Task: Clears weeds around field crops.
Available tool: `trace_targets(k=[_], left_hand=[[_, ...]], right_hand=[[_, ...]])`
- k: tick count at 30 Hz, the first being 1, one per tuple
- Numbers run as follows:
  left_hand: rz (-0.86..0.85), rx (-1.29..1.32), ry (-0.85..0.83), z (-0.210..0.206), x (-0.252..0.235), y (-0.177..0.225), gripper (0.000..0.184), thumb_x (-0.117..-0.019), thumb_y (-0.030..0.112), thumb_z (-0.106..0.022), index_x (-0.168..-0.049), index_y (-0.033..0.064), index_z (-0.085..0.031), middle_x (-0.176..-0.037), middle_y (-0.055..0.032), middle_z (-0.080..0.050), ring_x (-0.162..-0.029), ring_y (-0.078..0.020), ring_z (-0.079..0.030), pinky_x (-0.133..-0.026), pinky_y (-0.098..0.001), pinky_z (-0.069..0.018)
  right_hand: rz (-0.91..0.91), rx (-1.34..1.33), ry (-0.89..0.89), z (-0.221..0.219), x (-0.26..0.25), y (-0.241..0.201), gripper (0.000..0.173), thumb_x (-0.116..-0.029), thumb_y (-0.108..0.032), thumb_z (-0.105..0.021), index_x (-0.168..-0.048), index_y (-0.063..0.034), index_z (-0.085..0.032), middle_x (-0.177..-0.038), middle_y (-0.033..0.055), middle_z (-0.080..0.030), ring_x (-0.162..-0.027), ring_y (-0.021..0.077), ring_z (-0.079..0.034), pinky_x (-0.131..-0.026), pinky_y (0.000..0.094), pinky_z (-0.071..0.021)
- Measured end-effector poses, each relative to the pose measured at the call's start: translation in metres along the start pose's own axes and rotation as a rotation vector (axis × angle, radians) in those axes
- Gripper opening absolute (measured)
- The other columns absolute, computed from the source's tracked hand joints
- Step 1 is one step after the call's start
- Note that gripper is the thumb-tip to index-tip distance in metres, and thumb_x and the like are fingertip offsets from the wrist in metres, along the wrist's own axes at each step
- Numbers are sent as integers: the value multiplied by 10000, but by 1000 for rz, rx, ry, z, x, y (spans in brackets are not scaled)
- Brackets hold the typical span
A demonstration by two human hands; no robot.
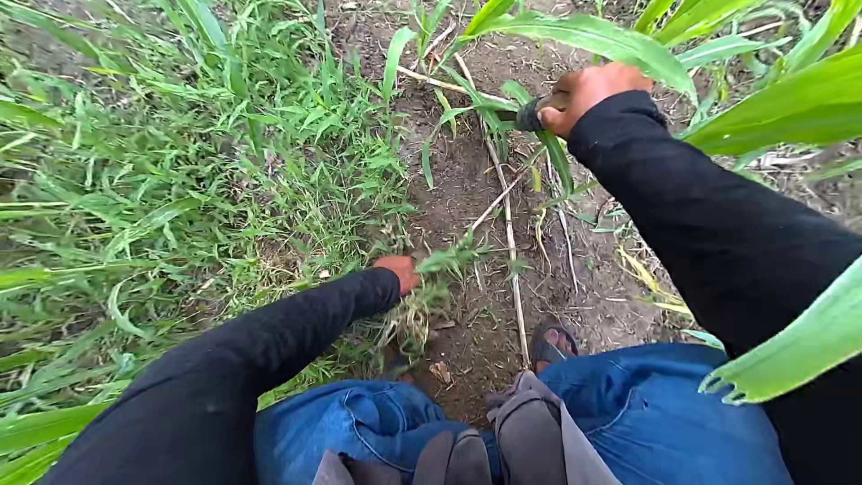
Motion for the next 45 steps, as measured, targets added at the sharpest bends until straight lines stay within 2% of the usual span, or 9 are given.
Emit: trace_targets(k=[5,8,13,16,28,32,35,39,45], left_hand=[[-398,-641,-274,-73,43,54,339,-962,259,-676,-1123,-39,-697,-1179,-279,-685,-1141,-486,-642,-956,-697,-478],[-521,-649,-163,-69,36,61,480,-898,100,-736,-1363,30,-637,-1624,-212,-386,-1419,-499,-437,-1061,-722,-410],[-249,-348,316,13,-26,33,692,-966,-42,-592,-1606,83,-360,-1605,-238,-413,-1228,-502,-617,-920,-693,-521],[-67,-252,333,45,-45,23,543,-996,53,-595,-1509,-25,-436,-1532,-293,-459,-1272,-504,-583,-971,-674,-514],[-194,-285,231,38,-37,24,303,-951,235,-680,-1205,74,-718,-1101,-218,-734,-1075,-441,-688,-873,-677,-524],[-384,-512,-108,-34,2,51,341,-981,218,-662,-1222,-23,-673,-1176,-293,-688,-1148,-501,-642,-965,-704,-476],[-491,-623,-121,-54,14,64,433,-932,152,-707,-1327,-8,-632,-1363,-248,-622,-1327,-467,-537,-1129,-675,-367],[-283,-373,228,10,-26,35,428,-876,47,-750,-1294,5,-670,-1410,-227,-606,-1318,-467,-551,-1081,-719,-399],[61,-31,420,74,-40,8,816,-879,43,-751,-1575,33,-325,-1616,-299,-342,-1187,-550,-623,-894,-697,-544]], right_hand=[[0,6,4,0,-1,-4,488,-946,-432,-668,-1312,-109,-665,-1246,333,-648,-1196,561,-593,-913,773,-437],[1,20,5,0,0,-6,491,-950,-428,-666,-1315,-100,-660,-1255,330,-647,-1202,558,-592,-910,774,-437],[23,-14,19,-3,1,-3,470,-952,-404,-665,-1297,-86,-667,-1239,346,-645,-1195,578,-584,-906,788,-423],[3,0,15,-3,-1,-3,470,-948,-412,-663,-1294,-94,-671,-1245,330,-651,-1204,558,-590,-919,774,-433],[-13,10,19,0,-1,-1,478,-942,-439,-670,-1286,-107,-675,-1232,330,-654,-1184,563,-598,-897,775,-442],[-15,15,3,2,-2,-1,477,-953,-451,-652,-1309,-134,-675,-1261,325,-647,-1216,556,-584,-928,770,-431],[-24,16,6,4,-4,-2,480,-952,-453,-652,-1306,-131,-676,-1264,321,-647,-1219,550,-584,-932,763,-433],[-29,18,8,4,-4,-3,486,-949,-457,-656,-1305,-126,-671,-1251,318,-653,-1207,549,-592,-922,763,-437],[-24,10,8,3,-4,0,479,-943,-451,-662,-1308,-141,-672,-1258,306,-655,-1211,545,-591,-918,765,-440]])
Point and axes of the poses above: each hand's wrist, its own x-axis away from the middle knuckle, its own z-axis out of the back of the hand, y = z × x, the point moved 6 cm from there along -x, towards the middle knuckle
